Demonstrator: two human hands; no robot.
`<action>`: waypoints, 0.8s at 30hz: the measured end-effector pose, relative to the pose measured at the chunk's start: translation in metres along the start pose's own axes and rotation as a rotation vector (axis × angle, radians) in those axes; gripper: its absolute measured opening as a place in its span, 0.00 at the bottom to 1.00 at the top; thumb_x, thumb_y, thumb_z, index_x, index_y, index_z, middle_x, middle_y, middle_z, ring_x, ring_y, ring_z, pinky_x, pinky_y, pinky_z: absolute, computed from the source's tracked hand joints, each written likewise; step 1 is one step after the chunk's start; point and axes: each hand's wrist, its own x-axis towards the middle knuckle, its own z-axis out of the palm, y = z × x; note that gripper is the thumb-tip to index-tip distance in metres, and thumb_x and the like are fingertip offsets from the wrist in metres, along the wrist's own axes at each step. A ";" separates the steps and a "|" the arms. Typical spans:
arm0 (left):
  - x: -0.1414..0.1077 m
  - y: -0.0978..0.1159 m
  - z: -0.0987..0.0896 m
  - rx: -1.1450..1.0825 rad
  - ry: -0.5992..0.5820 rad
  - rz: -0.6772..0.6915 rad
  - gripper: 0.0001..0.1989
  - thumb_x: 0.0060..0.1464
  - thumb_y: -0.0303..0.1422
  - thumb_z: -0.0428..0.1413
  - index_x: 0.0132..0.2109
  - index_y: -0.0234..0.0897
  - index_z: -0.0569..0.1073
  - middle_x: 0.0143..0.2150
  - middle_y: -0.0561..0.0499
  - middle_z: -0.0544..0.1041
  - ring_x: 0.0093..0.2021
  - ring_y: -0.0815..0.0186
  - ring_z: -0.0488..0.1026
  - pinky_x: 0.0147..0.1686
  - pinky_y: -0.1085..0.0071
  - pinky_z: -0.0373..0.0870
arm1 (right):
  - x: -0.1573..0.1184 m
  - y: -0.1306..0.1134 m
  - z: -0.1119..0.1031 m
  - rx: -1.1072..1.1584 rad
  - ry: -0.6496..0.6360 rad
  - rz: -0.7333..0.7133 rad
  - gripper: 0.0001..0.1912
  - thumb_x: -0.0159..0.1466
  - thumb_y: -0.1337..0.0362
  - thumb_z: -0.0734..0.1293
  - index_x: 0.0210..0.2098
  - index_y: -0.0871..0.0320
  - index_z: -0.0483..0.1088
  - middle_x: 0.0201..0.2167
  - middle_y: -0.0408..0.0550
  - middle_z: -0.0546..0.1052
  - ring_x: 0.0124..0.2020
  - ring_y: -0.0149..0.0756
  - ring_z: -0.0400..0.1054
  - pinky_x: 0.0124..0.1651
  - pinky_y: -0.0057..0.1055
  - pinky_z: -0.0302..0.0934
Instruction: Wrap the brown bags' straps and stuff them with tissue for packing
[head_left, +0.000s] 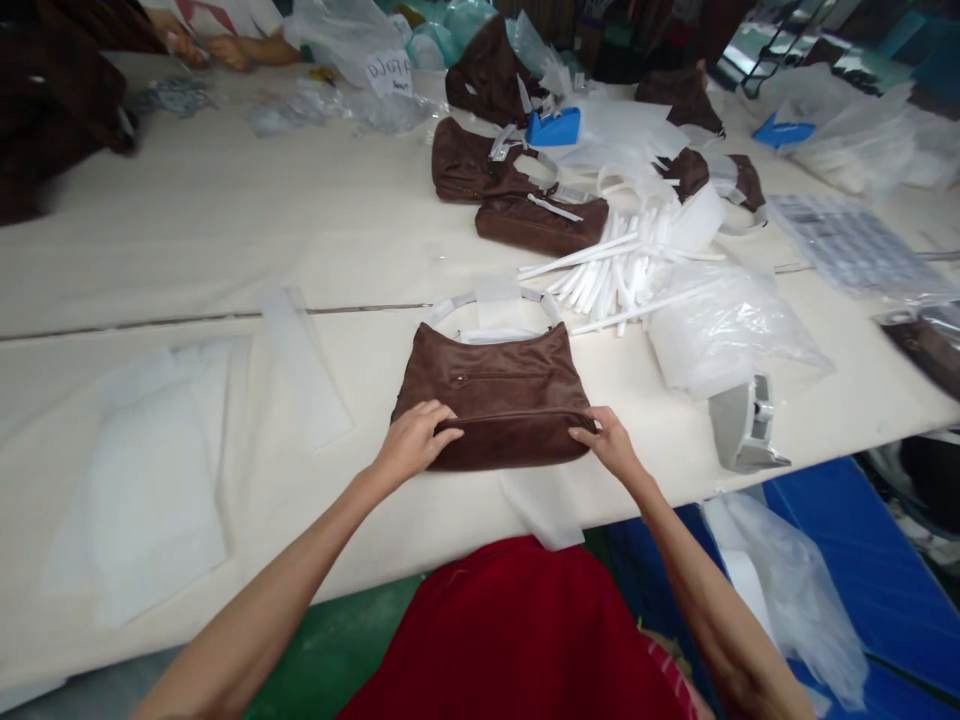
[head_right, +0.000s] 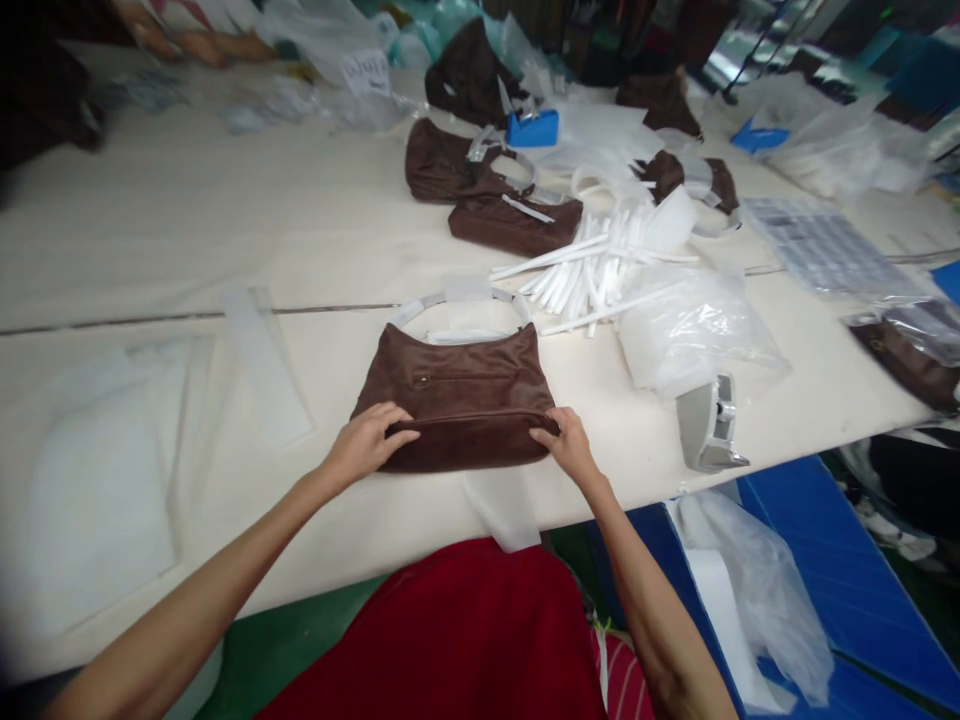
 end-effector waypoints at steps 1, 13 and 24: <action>0.004 0.005 -0.006 0.005 0.047 -0.016 0.12 0.61 0.43 0.52 0.40 0.41 0.75 0.36 0.49 0.75 0.42 0.58 0.72 0.46 0.62 0.69 | 0.012 -0.006 -0.002 0.010 -0.031 -0.011 0.19 0.52 0.47 0.71 0.34 0.56 0.72 0.39 0.51 0.75 0.44 0.45 0.69 0.46 0.41 0.65; -0.089 0.090 0.150 -0.049 -0.209 0.287 0.38 0.56 0.44 0.58 0.69 0.45 0.54 0.73 0.35 0.51 0.72 0.44 0.46 0.65 0.35 0.42 | 0.033 0.016 -0.011 -0.321 -0.089 -0.183 0.13 0.58 0.54 0.67 0.37 0.55 0.74 0.38 0.51 0.75 0.44 0.46 0.67 0.51 0.43 0.60; -0.105 0.085 0.152 -0.119 -0.132 0.164 0.12 0.63 0.32 0.50 0.46 0.43 0.78 0.51 0.49 0.80 0.60 0.60 0.69 0.66 0.55 0.56 | 0.067 -0.008 -0.030 -0.459 -0.329 -0.392 0.06 0.61 0.59 0.66 0.34 0.54 0.71 0.34 0.47 0.74 0.39 0.41 0.68 0.46 0.37 0.61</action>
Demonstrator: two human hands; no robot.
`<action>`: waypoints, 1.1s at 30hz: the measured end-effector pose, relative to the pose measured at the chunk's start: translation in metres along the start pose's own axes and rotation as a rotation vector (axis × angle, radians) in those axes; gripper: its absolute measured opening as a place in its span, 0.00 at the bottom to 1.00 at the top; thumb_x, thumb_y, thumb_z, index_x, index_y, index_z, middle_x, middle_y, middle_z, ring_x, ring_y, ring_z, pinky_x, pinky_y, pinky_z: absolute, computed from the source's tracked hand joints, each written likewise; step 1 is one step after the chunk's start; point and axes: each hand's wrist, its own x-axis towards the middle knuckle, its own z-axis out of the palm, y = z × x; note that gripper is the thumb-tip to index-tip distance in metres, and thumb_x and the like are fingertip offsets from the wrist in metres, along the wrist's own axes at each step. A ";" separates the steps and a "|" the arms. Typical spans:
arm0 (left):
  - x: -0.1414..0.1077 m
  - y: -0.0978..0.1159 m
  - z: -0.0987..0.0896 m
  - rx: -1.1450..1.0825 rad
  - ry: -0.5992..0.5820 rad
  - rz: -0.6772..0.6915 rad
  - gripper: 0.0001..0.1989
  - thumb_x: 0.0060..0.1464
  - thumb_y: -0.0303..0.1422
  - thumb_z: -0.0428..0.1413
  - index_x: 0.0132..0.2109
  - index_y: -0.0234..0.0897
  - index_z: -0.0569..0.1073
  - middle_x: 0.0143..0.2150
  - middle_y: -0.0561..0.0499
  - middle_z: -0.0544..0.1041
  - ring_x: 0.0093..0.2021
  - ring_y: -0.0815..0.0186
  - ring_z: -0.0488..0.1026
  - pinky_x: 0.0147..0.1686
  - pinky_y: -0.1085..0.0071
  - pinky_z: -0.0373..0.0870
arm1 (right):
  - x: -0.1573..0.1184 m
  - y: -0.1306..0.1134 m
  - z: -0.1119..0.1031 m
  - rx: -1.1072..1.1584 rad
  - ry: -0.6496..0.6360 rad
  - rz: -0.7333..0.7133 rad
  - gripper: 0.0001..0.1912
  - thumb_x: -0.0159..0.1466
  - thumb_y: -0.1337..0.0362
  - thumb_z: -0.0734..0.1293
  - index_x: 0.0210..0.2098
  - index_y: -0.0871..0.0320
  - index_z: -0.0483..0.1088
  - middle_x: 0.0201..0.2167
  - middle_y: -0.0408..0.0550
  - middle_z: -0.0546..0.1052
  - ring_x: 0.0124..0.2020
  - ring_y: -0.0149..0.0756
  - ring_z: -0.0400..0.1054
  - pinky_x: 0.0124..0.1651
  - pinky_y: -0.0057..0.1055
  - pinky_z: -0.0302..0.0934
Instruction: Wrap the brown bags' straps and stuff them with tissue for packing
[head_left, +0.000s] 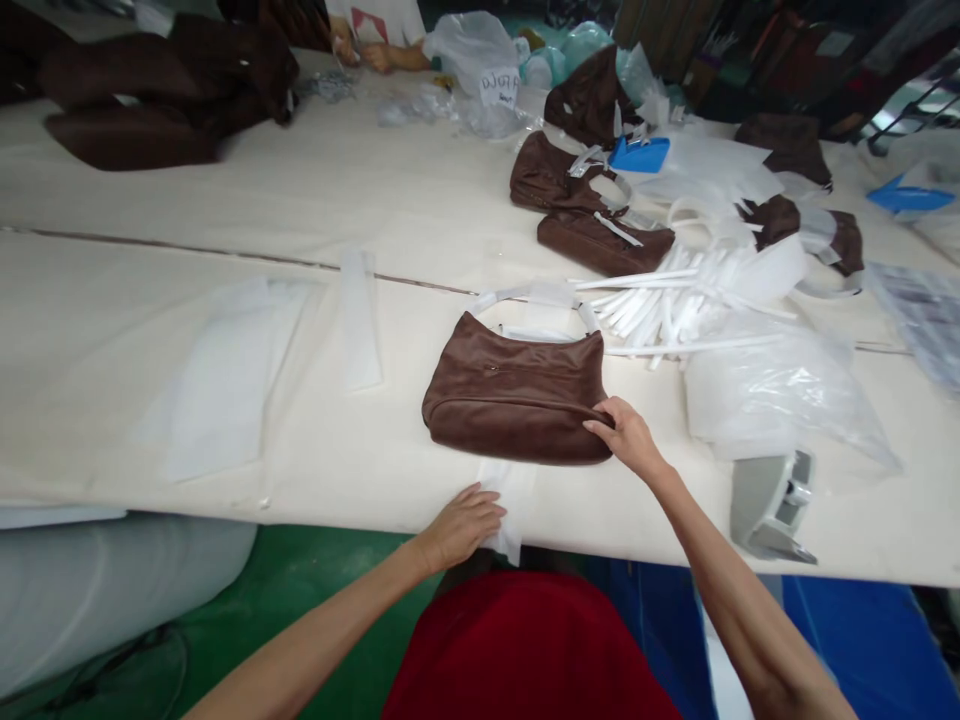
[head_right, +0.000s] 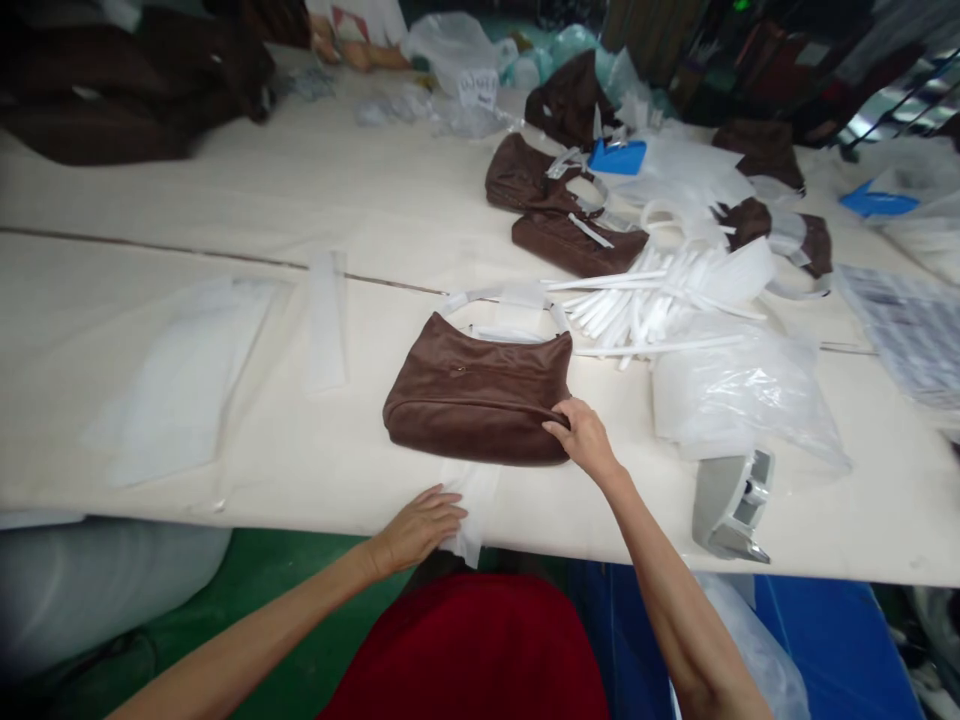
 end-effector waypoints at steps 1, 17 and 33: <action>-0.003 0.002 -0.008 -0.001 -0.014 -0.001 0.11 0.63 0.35 0.51 0.46 0.44 0.78 0.51 0.49 0.80 0.59 0.59 0.70 0.65 0.55 0.57 | -0.003 0.004 -0.002 -0.023 -0.021 0.016 0.06 0.62 0.59 0.66 0.35 0.54 0.71 0.34 0.47 0.74 0.39 0.41 0.68 0.45 0.37 0.61; 0.127 -0.022 -0.102 0.446 0.002 -0.164 0.19 0.51 0.22 0.57 0.51 0.37 0.67 0.45 0.43 0.73 0.46 0.55 0.70 0.46 0.60 0.61 | 0.007 -0.049 0.048 -0.659 -0.022 -0.252 0.09 0.61 0.66 0.69 0.40 0.58 0.65 0.38 0.55 0.70 0.40 0.48 0.60 0.39 0.39 0.50; 0.099 -0.052 -0.100 0.437 0.082 -0.206 0.09 0.54 0.22 0.53 0.41 0.40 0.68 0.39 0.46 0.73 0.42 0.59 0.68 0.35 0.65 0.62 | -0.008 -0.007 0.018 -0.570 -0.060 -0.341 0.14 0.62 0.66 0.67 0.47 0.53 0.65 0.41 0.52 0.69 0.43 0.46 0.62 0.39 0.37 0.55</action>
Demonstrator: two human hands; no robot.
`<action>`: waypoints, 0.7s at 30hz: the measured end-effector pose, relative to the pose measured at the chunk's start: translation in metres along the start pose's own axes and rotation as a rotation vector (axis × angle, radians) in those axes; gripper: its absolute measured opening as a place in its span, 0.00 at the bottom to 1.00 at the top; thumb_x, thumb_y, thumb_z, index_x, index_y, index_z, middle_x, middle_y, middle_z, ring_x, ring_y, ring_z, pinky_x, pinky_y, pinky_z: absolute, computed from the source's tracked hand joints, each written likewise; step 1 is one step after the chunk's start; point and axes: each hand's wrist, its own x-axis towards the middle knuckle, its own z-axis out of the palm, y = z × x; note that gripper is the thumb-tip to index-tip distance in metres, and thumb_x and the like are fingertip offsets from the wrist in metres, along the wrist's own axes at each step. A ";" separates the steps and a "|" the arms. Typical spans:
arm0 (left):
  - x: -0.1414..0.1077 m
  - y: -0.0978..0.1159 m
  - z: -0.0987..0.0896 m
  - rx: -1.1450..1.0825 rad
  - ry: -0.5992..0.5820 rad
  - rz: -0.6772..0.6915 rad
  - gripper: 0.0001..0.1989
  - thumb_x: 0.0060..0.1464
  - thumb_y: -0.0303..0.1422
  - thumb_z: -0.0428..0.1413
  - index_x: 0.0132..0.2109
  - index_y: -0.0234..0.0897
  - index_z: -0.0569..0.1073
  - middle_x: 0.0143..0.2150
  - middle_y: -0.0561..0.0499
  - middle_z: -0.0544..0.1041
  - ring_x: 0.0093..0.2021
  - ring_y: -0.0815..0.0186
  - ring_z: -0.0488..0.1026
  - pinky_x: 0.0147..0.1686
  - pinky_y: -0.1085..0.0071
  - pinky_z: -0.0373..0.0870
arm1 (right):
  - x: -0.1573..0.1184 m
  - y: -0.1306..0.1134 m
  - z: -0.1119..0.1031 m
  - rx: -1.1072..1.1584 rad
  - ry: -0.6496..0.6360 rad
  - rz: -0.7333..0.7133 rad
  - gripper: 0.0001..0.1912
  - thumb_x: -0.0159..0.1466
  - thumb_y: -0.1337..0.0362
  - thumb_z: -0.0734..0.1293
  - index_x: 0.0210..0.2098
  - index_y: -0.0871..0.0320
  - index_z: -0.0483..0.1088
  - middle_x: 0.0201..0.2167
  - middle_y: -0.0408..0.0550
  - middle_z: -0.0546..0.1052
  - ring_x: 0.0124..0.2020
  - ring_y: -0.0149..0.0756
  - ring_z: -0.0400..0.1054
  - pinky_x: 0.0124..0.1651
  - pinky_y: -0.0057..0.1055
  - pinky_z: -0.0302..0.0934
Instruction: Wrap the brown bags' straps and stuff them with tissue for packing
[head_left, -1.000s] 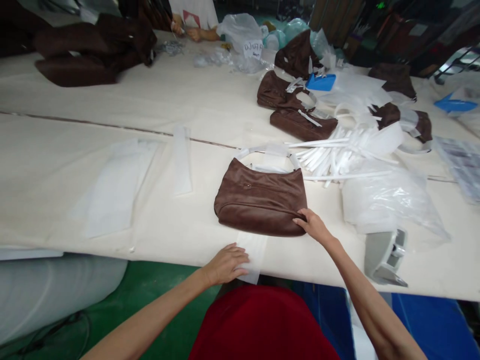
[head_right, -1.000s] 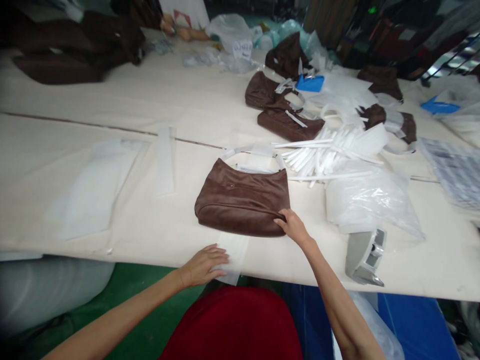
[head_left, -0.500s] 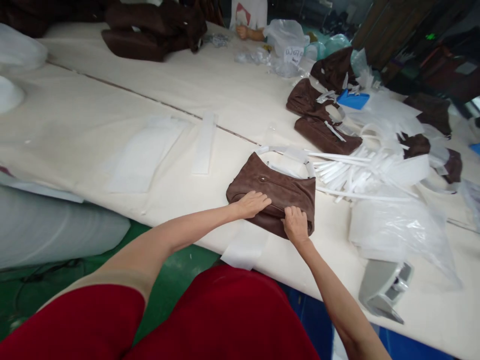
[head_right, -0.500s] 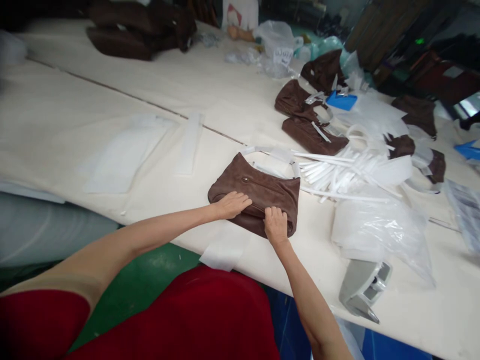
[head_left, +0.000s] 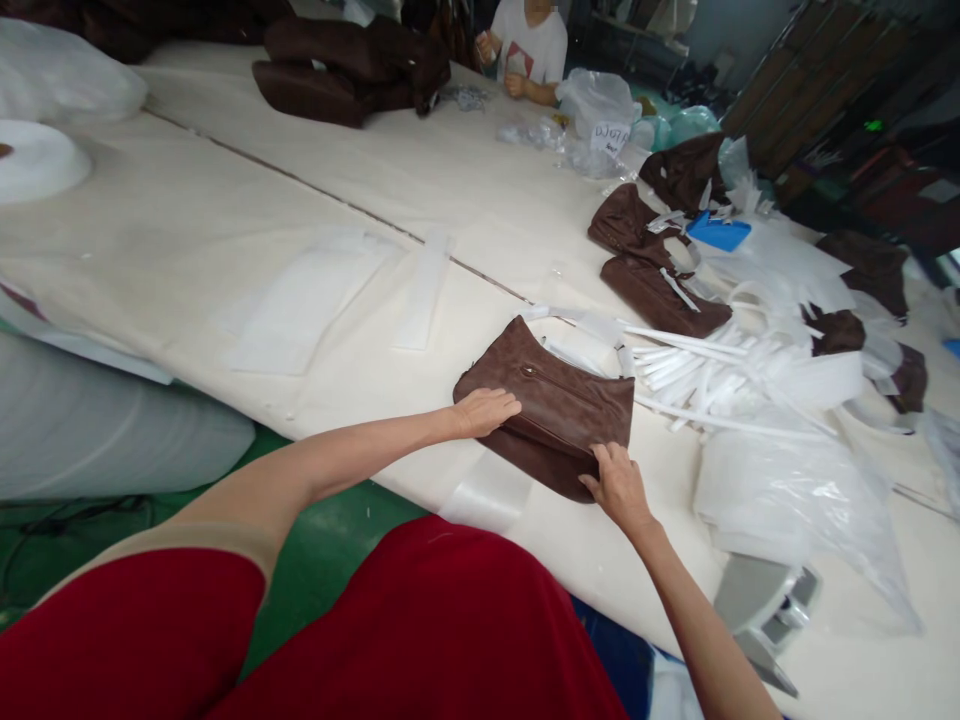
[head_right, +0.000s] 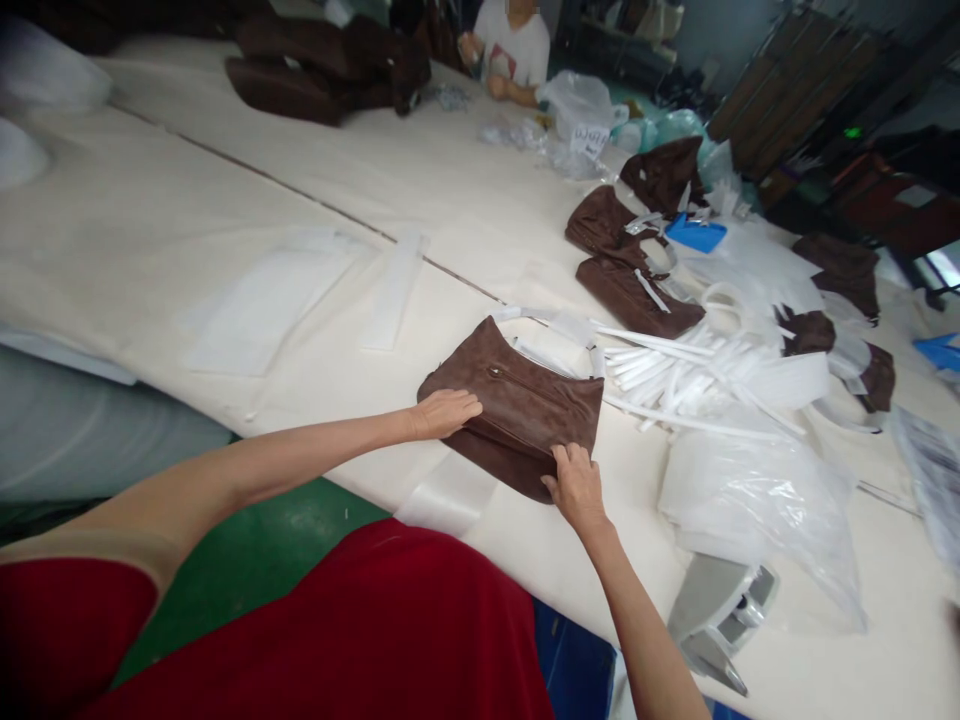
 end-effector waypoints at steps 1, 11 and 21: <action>0.000 0.000 0.002 -0.006 0.000 -0.004 0.10 0.54 0.22 0.53 0.41 0.40 0.67 0.39 0.46 0.73 0.41 0.59 0.68 0.35 0.65 0.62 | -0.004 0.003 0.003 0.029 0.014 0.019 0.15 0.61 0.67 0.67 0.48 0.54 0.65 0.41 0.52 0.69 0.43 0.47 0.62 0.39 0.37 0.56; -0.011 -0.027 -0.007 -0.047 -0.001 0.130 0.09 0.56 0.25 0.53 0.43 0.40 0.67 0.42 0.48 0.72 0.40 0.61 0.66 0.37 0.66 0.62 | -0.024 0.009 0.048 0.113 0.325 -0.173 0.12 0.65 0.75 0.57 0.42 0.60 0.69 0.35 0.51 0.67 0.35 0.40 0.57 0.37 0.35 0.56; -0.039 -0.031 0.016 -0.006 0.181 0.053 0.13 0.60 0.20 0.44 0.35 0.40 0.69 0.36 0.47 0.70 0.37 0.60 0.63 0.37 0.66 0.62 | -0.051 0.005 0.062 0.259 0.368 -0.197 0.24 0.66 0.75 0.55 0.58 0.53 0.66 0.40 0.51 0.67 0.41 0.40 0.62 0.43 0.37 0.61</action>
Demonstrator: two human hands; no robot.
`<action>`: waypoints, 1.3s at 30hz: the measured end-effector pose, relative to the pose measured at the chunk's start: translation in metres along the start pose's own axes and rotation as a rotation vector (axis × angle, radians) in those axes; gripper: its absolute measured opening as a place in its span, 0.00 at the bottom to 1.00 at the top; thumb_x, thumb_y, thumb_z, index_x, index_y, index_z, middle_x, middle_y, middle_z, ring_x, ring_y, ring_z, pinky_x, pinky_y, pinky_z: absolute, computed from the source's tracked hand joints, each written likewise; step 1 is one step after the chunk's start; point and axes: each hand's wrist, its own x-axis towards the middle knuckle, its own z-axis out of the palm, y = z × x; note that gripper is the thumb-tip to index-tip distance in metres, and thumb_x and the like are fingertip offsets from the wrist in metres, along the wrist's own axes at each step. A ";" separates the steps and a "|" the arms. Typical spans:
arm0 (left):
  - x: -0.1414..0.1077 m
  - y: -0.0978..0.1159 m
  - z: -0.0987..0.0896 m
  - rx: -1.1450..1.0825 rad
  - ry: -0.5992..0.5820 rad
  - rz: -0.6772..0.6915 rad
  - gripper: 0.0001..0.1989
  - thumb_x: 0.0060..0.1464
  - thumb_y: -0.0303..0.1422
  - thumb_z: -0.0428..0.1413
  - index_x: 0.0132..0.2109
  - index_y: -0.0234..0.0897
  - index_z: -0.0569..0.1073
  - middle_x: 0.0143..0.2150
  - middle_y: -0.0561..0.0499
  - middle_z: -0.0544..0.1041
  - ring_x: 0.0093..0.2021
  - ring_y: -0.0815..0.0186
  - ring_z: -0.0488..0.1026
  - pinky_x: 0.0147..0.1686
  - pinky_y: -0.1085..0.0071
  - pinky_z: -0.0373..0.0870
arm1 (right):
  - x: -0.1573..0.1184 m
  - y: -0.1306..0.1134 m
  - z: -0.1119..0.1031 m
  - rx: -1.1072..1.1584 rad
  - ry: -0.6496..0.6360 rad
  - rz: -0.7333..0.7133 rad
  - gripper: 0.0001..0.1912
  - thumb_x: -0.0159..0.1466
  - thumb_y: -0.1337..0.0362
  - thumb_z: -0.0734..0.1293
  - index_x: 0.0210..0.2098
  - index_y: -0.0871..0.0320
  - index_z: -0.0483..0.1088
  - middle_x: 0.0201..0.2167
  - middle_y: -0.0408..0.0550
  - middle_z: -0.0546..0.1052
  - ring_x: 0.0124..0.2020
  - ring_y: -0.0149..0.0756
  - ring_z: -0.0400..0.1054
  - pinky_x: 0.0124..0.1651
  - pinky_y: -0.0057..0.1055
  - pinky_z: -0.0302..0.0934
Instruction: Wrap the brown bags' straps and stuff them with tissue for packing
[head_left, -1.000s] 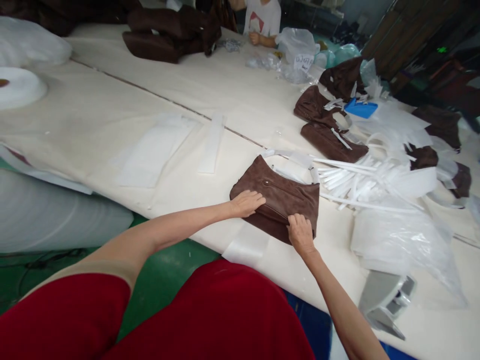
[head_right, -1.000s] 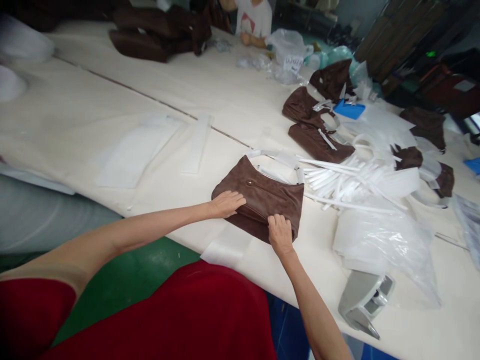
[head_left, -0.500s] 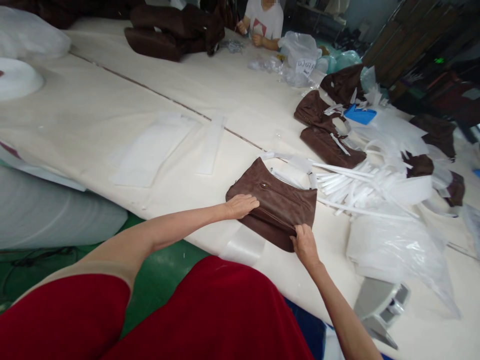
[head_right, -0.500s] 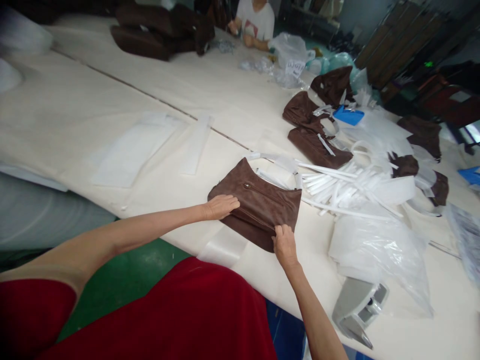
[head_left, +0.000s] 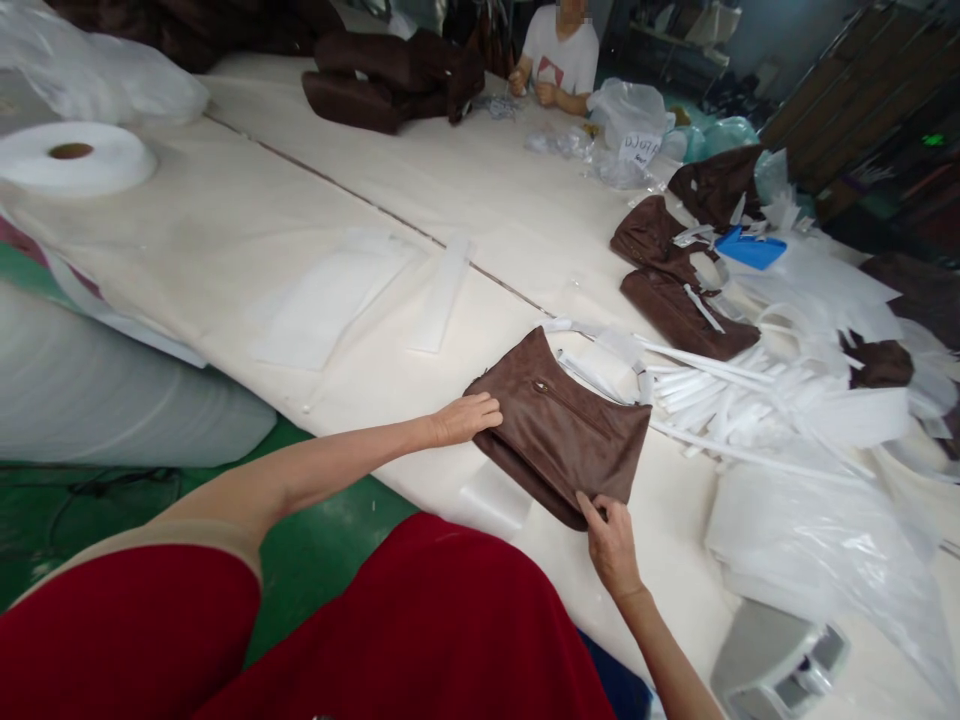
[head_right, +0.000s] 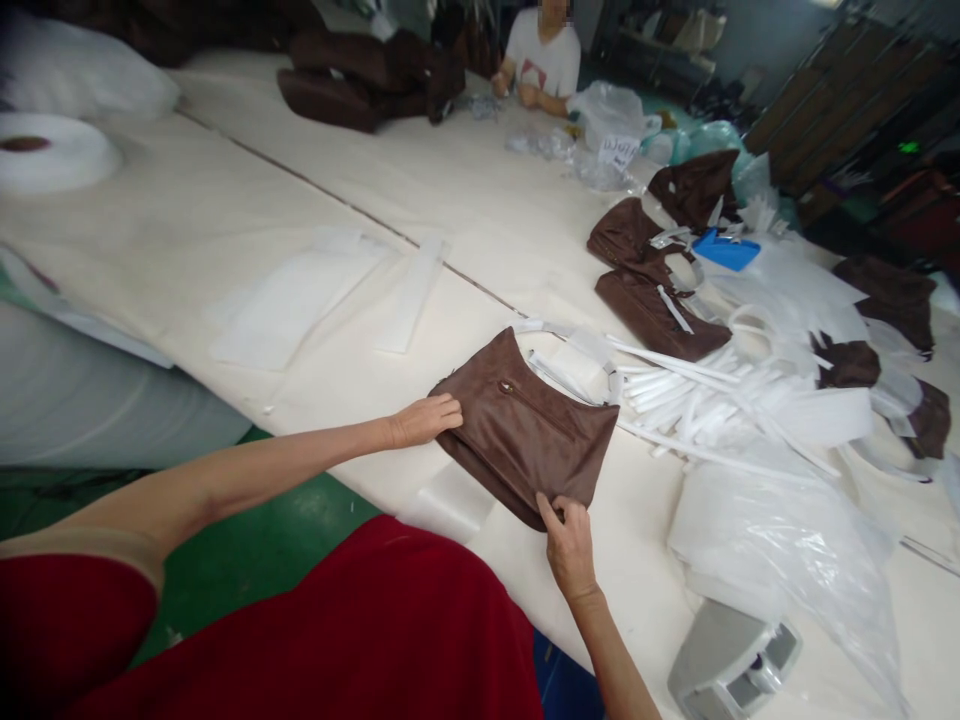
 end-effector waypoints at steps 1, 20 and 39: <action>-0.001 -0.001 0.000 -0.007 0.005 -0.009 0.13 0.60 0.19 0.44 0.36 0.39 0.69 0.37 0.47 0.70 0.38 0.60 0.63 0.37 0.66 0.62 | 0.000 -0.001 0.000 0.033 0.009 0.066 0.23 0.67 0.73 0.56 0.59 0.54 0.65 0.41 0.51 0.67 0.42 0.41 0.62 0.44 0.39 0.62; -0.007 -0.027 0.002 -0.042 -0.073 0.044 0.14 0.57 0.17 0.44 0.36 0.40 0.68 0.37 0.47 0.70 0.40 0.61 0.64 0.38 0.68 0.65 | -0.017 0.020 -0.001 -0.049 -0.085 0.067 0.19 0.63 0.78 0.54 0.45 0.57 0.70 0.36 0.51 0.66 0.36 0.40 0.57 0.39 0.36 0.61; 0.056 0.050 0.017 -0.101 0.022 0.065 0.25 0.63 0.44 0.51 0.65 0.46 0.64 0.68 0.46 0.64 0.68 0.54 0.56 0.68 0.45 0.39 | -0.018 0.001 0.009 -0.216 -0.132 -0.024 0.44 0.58 0.82 0.55 0.67 0.36 0.55 0.38 0.51 0.69 0.36 0.43 0.62 0.37 0.39 0.62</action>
